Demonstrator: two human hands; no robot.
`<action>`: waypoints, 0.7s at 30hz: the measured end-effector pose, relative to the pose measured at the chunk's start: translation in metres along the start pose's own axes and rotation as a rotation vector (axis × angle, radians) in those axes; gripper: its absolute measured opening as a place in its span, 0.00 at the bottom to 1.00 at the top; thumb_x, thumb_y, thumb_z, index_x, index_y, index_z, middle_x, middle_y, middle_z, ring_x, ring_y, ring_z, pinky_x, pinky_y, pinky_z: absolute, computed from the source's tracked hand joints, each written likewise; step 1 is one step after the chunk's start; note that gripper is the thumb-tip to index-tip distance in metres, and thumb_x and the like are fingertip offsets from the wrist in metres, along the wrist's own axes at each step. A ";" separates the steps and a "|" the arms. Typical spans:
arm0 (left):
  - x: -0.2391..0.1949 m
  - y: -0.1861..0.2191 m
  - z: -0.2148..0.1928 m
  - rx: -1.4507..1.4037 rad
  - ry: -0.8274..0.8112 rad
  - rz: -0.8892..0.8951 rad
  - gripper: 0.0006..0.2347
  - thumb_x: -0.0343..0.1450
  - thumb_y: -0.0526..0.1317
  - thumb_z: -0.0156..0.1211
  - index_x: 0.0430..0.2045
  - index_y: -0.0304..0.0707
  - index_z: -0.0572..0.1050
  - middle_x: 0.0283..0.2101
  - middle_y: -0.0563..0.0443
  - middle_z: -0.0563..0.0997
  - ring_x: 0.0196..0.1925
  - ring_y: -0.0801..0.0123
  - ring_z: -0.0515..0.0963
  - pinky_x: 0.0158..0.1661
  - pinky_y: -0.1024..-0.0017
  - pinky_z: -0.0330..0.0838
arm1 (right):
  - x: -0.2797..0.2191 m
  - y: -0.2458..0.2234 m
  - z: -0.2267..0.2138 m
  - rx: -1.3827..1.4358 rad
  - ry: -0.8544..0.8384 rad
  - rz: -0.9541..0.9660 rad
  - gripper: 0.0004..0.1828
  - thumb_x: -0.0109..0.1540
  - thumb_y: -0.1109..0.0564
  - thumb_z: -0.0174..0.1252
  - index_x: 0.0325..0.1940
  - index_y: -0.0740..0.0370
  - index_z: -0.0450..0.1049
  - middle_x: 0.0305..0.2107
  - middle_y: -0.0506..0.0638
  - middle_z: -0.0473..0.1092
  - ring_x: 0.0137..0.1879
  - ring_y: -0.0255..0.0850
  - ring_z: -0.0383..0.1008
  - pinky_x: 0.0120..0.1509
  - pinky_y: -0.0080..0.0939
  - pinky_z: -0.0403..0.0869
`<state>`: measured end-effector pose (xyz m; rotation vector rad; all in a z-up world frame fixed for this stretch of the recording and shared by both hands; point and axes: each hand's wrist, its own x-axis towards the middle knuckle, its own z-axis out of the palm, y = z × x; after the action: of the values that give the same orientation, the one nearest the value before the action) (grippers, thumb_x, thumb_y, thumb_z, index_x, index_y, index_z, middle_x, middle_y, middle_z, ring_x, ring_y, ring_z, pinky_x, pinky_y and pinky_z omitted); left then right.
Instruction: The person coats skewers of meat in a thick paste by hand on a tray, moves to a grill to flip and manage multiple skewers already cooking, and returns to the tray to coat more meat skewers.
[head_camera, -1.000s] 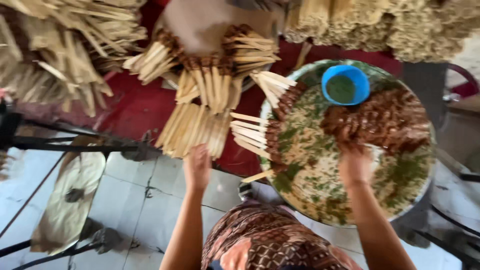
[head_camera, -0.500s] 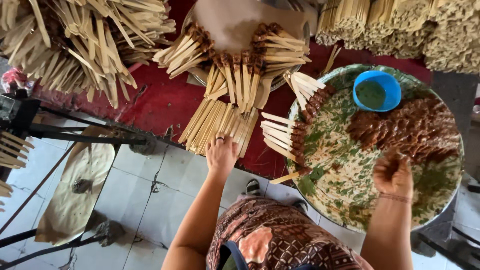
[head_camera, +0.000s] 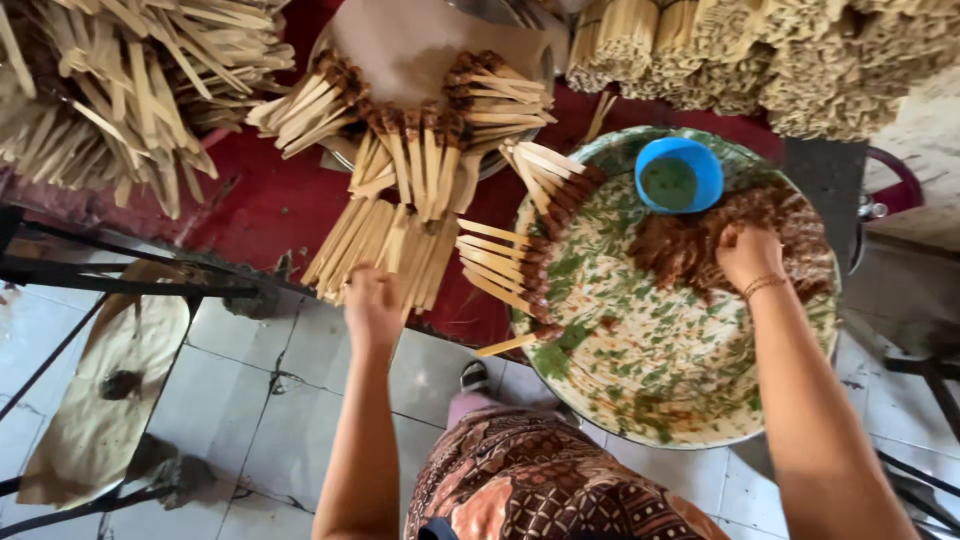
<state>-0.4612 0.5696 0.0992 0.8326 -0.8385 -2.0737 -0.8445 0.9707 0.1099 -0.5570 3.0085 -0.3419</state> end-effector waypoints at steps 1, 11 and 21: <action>-0.027 0.025 0.029 0.565 0.016 0.073 0.05 0.72 0.31 0.48 0.38 0.41 0.62 0.25 0.49 0.72 0.24 0.70 0.75 0.23 0.76 0.71 | -0.009 -0.020 -0.037 0.071 -0.268 0.057 0.11 0.61 0.53 0.49 0.43 0.48 0.76 0.36 0.51 0.76 0.31 0.44 0.69 0.37 0.42 0.70; -0.150 -0.094 0.127 0.173 -0.165 -0.272 0.04 0.68 0.31 0.59 0.34 0.37 0.74 0.28 0.40 0.82 0.27 0.68 0.81 0.25 0.83 0.70 | -0.085 0.052 0.064 1.890 -0.151 0.379 0.09 0.66 0.45 0.54 0.33 0.44 0.75 0.29 0.41 0.76 0.37 0.31 0.77 0.39 0.22 0.75; -0.220 -0.156 0.166 0.310 -0.619 -0.724 0.14 0.72 0.30 0.50 0.51 0.23 0.65 0.23 0.35 0.77 0.15 0.68 0.77 0.13 0.80 0.69 | -0.168 -0.018 0.043 2.092 -0.188 0.709 0.10 0.66 0.64 0.51 0.49 0.69 0.73 0.41 0.63 0.75 0.50 0.53 0.77 0.58 0.46 0.78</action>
<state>-0.5340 0.8756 0.1381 0.7159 -1.3567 -2.9743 -0.6775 1.0061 0.0762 0.5846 1.0531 -2.2921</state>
